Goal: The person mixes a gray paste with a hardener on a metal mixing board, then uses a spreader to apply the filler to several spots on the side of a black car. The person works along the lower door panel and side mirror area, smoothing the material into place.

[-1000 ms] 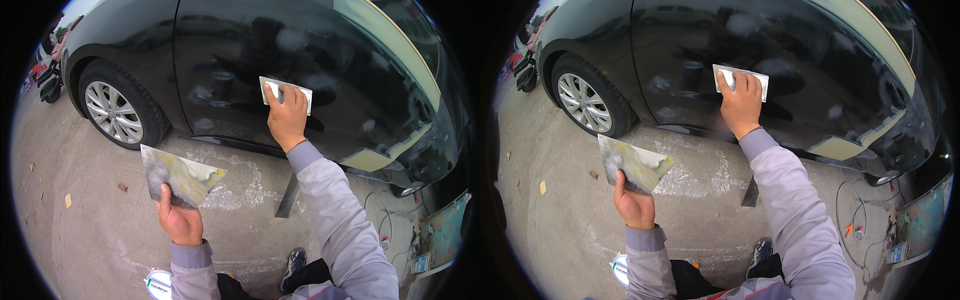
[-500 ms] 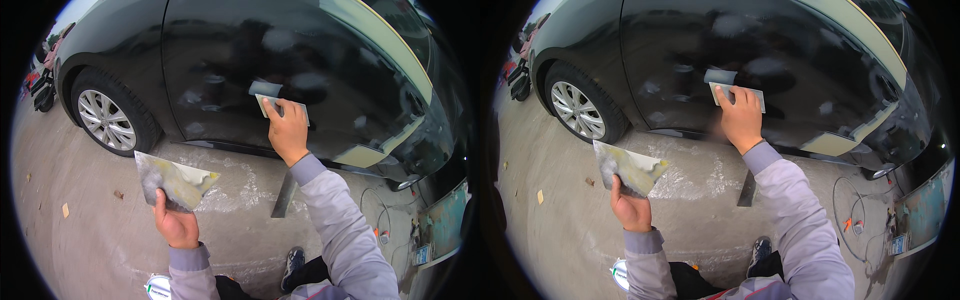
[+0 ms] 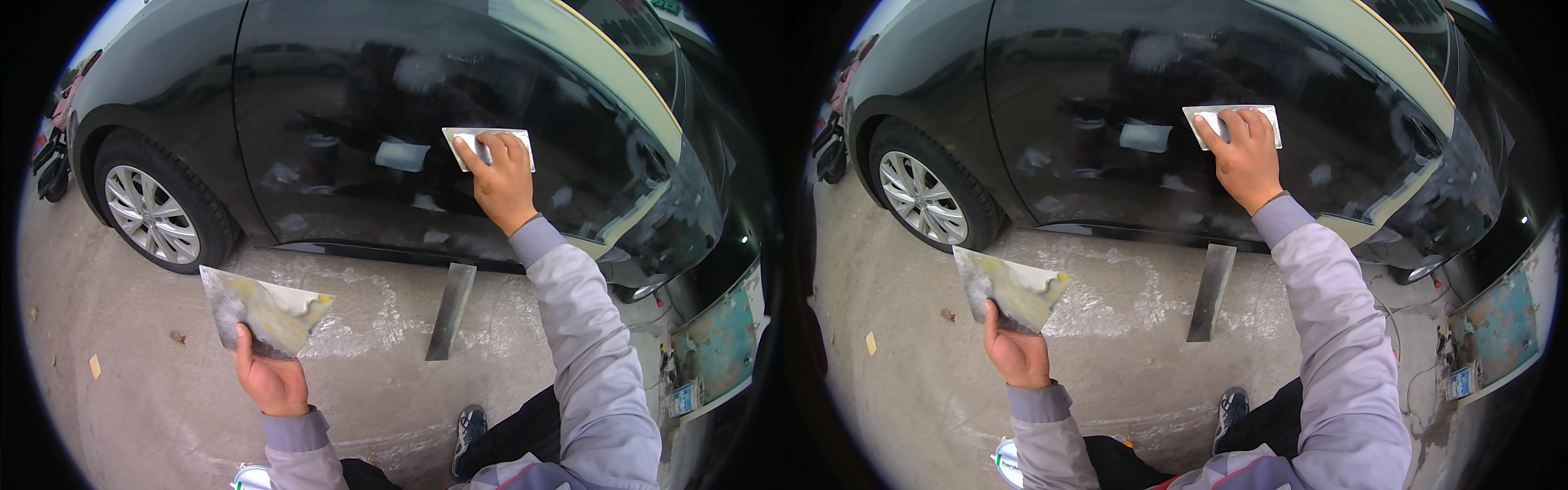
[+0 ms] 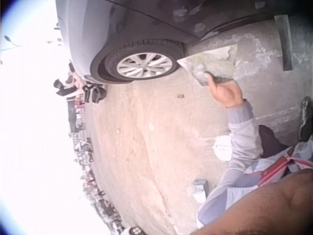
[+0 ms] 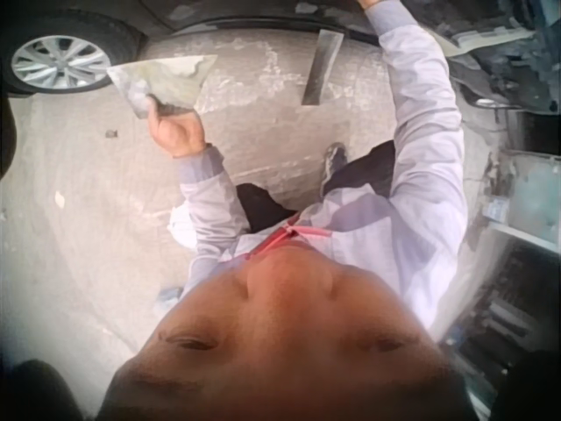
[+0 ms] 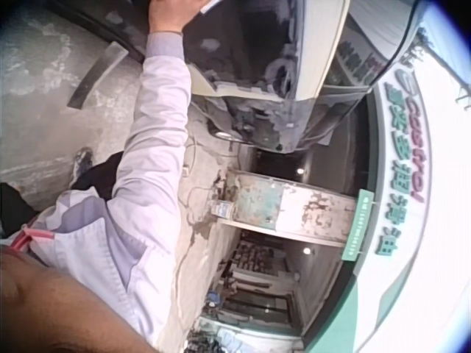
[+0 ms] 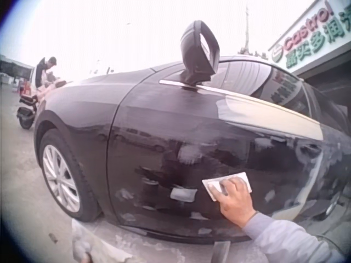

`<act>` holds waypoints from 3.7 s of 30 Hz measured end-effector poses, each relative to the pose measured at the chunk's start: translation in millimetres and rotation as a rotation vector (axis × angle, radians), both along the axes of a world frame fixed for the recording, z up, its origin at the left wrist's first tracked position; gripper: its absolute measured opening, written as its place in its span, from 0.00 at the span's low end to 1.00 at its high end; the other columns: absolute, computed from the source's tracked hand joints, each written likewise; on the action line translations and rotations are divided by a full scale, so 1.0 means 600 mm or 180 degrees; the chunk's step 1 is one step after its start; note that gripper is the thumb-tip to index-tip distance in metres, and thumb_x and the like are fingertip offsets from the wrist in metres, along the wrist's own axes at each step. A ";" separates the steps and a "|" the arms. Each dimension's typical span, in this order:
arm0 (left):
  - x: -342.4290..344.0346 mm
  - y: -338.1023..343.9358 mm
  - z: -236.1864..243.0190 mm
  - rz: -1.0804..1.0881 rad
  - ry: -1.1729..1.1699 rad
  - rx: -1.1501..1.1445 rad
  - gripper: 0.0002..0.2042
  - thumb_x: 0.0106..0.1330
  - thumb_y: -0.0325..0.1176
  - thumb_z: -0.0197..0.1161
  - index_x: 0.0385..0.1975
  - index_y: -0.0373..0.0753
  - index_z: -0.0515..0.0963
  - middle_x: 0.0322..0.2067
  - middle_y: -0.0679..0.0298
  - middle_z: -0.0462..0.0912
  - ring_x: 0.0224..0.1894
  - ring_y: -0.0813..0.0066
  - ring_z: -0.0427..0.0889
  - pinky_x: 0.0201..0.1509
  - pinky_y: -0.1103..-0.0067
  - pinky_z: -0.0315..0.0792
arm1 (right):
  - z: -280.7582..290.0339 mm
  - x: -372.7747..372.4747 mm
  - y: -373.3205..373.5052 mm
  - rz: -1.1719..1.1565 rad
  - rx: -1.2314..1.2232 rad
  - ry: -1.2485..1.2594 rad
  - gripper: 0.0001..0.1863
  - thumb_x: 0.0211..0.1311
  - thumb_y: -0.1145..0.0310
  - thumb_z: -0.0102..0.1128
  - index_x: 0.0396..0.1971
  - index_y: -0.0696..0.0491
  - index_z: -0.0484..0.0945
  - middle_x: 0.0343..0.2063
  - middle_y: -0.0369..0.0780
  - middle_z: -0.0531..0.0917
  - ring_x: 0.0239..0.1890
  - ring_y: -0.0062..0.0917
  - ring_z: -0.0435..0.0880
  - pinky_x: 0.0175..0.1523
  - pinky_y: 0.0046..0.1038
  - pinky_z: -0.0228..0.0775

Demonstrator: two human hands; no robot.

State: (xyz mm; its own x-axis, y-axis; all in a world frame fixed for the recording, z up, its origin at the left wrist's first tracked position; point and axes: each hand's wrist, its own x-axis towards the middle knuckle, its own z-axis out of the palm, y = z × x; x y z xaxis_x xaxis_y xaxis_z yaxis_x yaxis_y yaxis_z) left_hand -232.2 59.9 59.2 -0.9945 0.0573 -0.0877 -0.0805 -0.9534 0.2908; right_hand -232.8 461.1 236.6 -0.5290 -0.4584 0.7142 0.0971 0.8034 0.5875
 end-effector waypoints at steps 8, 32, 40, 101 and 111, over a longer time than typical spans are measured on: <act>-0.002 0.003 0.002 0.0049 0.0041 -0.0021 0.21 0.83 0.38 0.54 0.71 0.35 0.70 0.69 0.58 0.76 0.70 0.61 0.75 0.75 0.59 0.68 | -0.033 0.025 0.004 0.0054 -0.0088 -0.0314 0.29 0.54 0.80 0.63 0.57 0.44 0.85 0.52 0.42 0.80 0.56 0.42 0.76 0.66 0.49 0.66; -0.010 0.006 -0.005 0.0142 0.0067 0.0056 0.21 0.84 0.38 0.52 0.71 0.34 0.70 0.70 0.58 0.76 0.71 0.60 0.75 0.77 0.60 0.66 | 0.119 -0.138 -0.113 0.0331 0.0214 0.0254 0.28 0.54 0.79 0.66 0.56 0.41 0.84 0.47 0.40 0.81 0.52 0.41 0.79 0.63 0.48 0.69; -0.011 -0.002 -0.005 0.0096 -0.0019 0.0198 0.21 0.83 0.37 0.55 0.69 0.33 0.71 0.68 0.57 0.77 0.68 0.61 0.77 0.74 0.61 0.69 | 0.097 -0.093 -0.116 0.0100 0.0082 -0.0271 0.25 0.55 0.80 0.66 0.53 0.43 0.87 0.46 0.39 0.81 0.51 0.39 0.79 0.57 0.41 0.72; -0.015 -0.234 0.010 0.1275 -0.0539 0.0694 0.20 0.81 0.35 0.53 0.67 0.34 0.72 0.66 0.57 0.79 0.68 0.60 0.77 0.75 0.61 0.68 | -0.348 -0.189 -0.404 0.0322 -0.1462 -0.1604 0.22 0.67 0.78 0.59 0.60 0.52 0.84 0.49 0.41 0.84 0.50 0.37 0.82 0.58 0.37 0.73; -0.019 -0.114 -0.007 0.0600 0.0114 0.0290 0.20 0.80 0.31 0.56 0.69 0.34 0.71 0.64 0.58 0.80 0.66 0.63 0.79 0.73 0.64 0.71 | -0.168 -0.006 -0.474 0.4142 -0.6963 -0.2903 0.20 0.83 0.66 0.54 0.67 0.57 0.77 0.62 0.40 0.82 0.61 0.27 0.82 0.67 0.36 0.72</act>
